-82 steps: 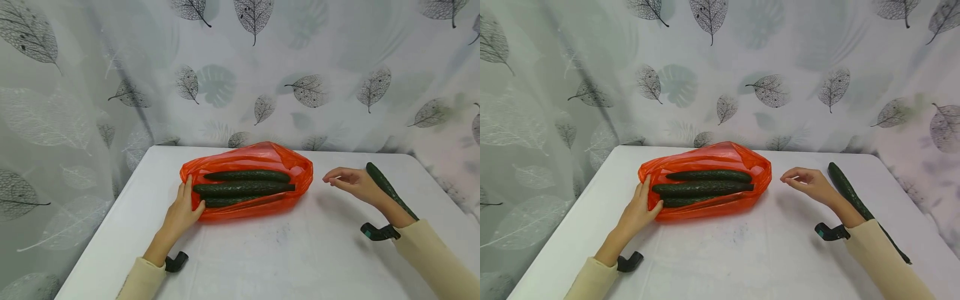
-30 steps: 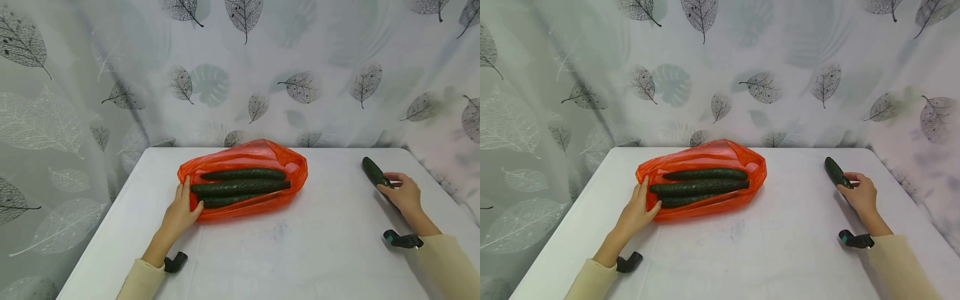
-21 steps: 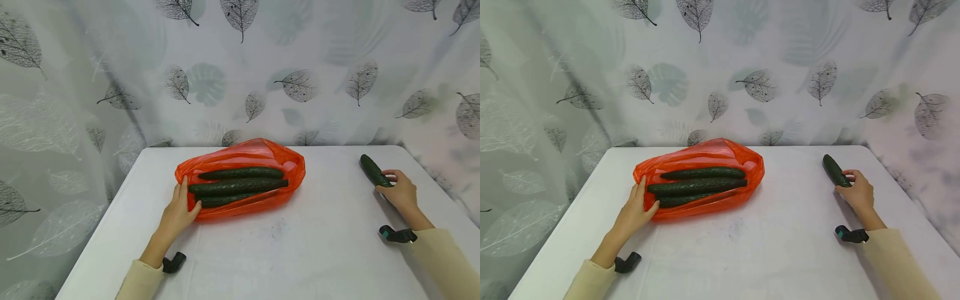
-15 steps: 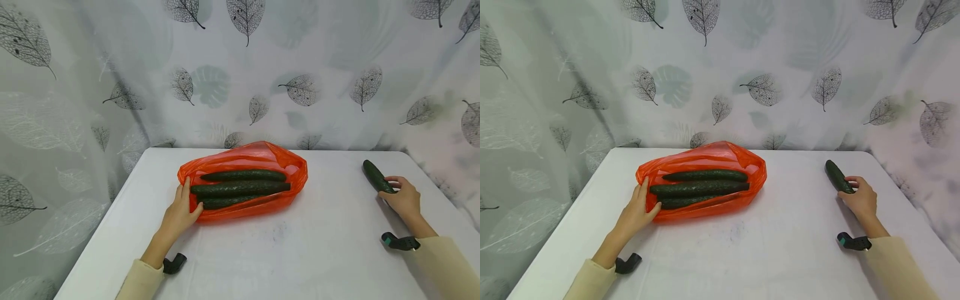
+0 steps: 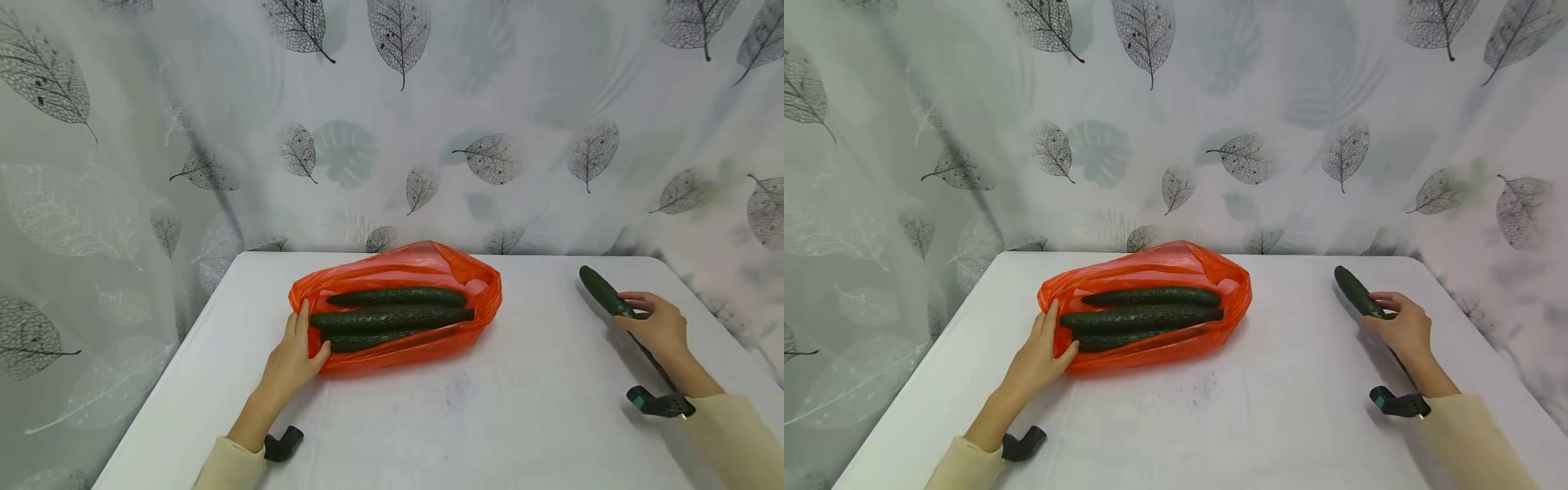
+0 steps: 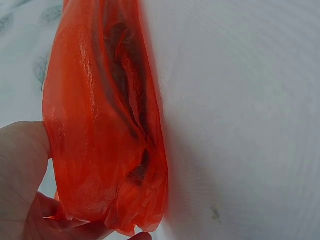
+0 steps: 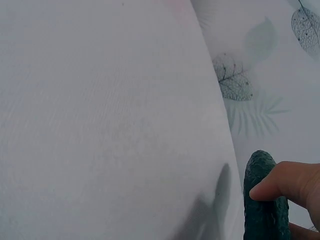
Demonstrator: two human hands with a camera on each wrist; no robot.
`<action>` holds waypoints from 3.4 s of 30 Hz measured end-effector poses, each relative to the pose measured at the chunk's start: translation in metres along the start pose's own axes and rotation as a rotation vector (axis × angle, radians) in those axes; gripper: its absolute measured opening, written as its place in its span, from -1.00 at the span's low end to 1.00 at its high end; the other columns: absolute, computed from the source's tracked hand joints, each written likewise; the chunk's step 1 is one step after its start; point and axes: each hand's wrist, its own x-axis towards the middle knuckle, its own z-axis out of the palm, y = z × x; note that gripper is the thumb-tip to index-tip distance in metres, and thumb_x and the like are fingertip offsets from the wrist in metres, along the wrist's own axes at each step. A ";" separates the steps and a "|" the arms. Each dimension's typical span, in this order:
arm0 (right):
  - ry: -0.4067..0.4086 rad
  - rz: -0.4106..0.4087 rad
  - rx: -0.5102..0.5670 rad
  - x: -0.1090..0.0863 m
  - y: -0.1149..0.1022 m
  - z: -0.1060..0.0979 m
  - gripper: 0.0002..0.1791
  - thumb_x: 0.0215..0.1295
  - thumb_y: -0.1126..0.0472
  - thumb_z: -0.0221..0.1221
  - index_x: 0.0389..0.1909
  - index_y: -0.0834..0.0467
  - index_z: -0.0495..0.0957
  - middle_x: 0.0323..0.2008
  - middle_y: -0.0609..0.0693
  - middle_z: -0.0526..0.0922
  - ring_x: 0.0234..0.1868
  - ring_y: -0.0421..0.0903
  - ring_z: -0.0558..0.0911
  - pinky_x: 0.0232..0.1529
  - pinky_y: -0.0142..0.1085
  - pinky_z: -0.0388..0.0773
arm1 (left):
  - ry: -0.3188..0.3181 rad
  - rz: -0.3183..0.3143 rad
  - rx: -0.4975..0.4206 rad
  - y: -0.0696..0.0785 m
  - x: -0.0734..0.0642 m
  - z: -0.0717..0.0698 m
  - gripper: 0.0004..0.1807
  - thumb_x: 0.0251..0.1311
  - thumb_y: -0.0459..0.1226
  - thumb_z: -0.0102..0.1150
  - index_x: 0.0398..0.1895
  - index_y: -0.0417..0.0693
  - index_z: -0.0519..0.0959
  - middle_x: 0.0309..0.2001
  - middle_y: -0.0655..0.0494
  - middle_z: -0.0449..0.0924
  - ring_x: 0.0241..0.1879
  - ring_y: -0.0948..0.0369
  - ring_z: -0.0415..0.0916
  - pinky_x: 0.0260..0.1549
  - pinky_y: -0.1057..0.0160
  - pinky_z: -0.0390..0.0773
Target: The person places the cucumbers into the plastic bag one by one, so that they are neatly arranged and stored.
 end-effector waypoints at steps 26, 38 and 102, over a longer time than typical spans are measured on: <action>-0.137 -0.141 0.124 0.010 -0.096 0.004 -0.48 0.15 0.27 0.34 0.15 0.31 0.50 0.05 0.41 0.55 0.00 0.32 0.51 -0.48 -0.46 0.49 | 0.007 -0.014 0.002 -0.002 -0.003 -0.001 -0.09 0.20 -0.24 0.23 0.49 -0.36 -0.04 0.35 -0.34 0.14 -0.15 -0.15 0.56 -0.23 -0.10 0.64; -0.130 -0.201 0.139 0.017 -0.132 0.003 -0.48 0.14 0.29 0.35 0.15 0.28 0.52 0.06 0.37 0.57 0.01 0.30 0.54 -0.40 -0.51 0.44 | 0.018 0.001 0.002 0.000 0.001 -0.003 -0.08 0.20 -0.22 0.24 0.49 -0.36 -0.04 0.35 -0.33 0.15 -0.18 -0.12 0.56 -0.25 -0.07 0.65; -0.367 -0.405 0.624 0.050 -0.317 0.072 -0.47 0.16 0.39 0.32 0.19 0.26 0.48 0.13 0.22 0.57 -0.05 -0.02 0.58 -0.18 -0.46 0.59 | 0.006 -0.005 -0.016 0.002 0.003 0.000 -0.07 0.18 -0.21 0.25 0.49 -0.34 -0.04 0.36 -0.33 0.15 -0.27 -0.08 0.58 -0.34 -0.01 0.66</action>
